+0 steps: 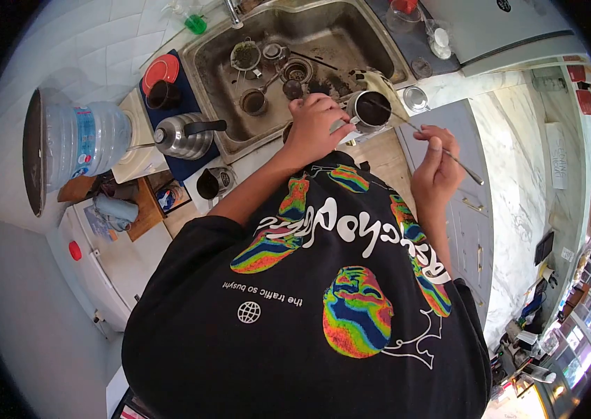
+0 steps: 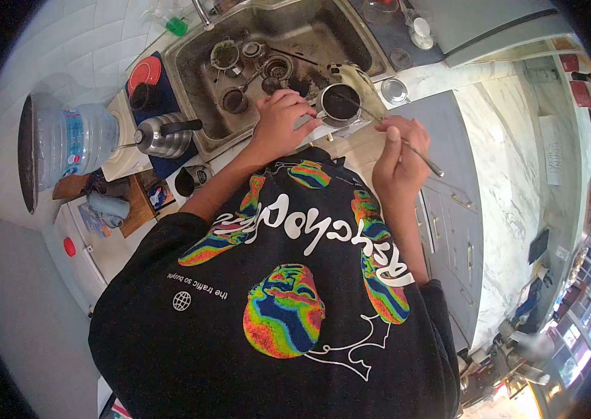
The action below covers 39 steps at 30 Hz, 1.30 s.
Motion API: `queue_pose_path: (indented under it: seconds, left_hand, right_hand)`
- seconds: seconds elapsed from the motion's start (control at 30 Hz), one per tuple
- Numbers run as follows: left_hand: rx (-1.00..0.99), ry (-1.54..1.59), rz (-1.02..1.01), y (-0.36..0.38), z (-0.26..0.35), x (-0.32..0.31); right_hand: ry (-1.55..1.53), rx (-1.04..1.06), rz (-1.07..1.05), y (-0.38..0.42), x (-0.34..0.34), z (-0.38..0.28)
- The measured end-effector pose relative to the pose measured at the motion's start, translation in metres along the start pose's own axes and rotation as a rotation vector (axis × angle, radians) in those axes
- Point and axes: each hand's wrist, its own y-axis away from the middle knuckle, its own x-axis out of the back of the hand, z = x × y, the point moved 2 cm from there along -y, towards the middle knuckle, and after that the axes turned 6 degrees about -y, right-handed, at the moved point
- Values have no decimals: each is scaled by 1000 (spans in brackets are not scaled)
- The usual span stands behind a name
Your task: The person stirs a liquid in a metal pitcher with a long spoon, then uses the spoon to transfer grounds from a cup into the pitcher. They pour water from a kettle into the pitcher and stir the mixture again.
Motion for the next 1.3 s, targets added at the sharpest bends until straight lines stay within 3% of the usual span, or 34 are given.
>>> queue_pose_path:
  seconds: [0.77,1.17,1.3]
  left_hand:
    - [-17,3,-18,0,-2,-2]
    - [-9,-58,-35,0,0,3]
    - [-2,-16,-41,1,-1,1]
  right_hand:
    - [35,26,-1,8,8,-8]
    - [20,-110,10,9,9,-5]
    - [16,-9,0,1,-5,-11]
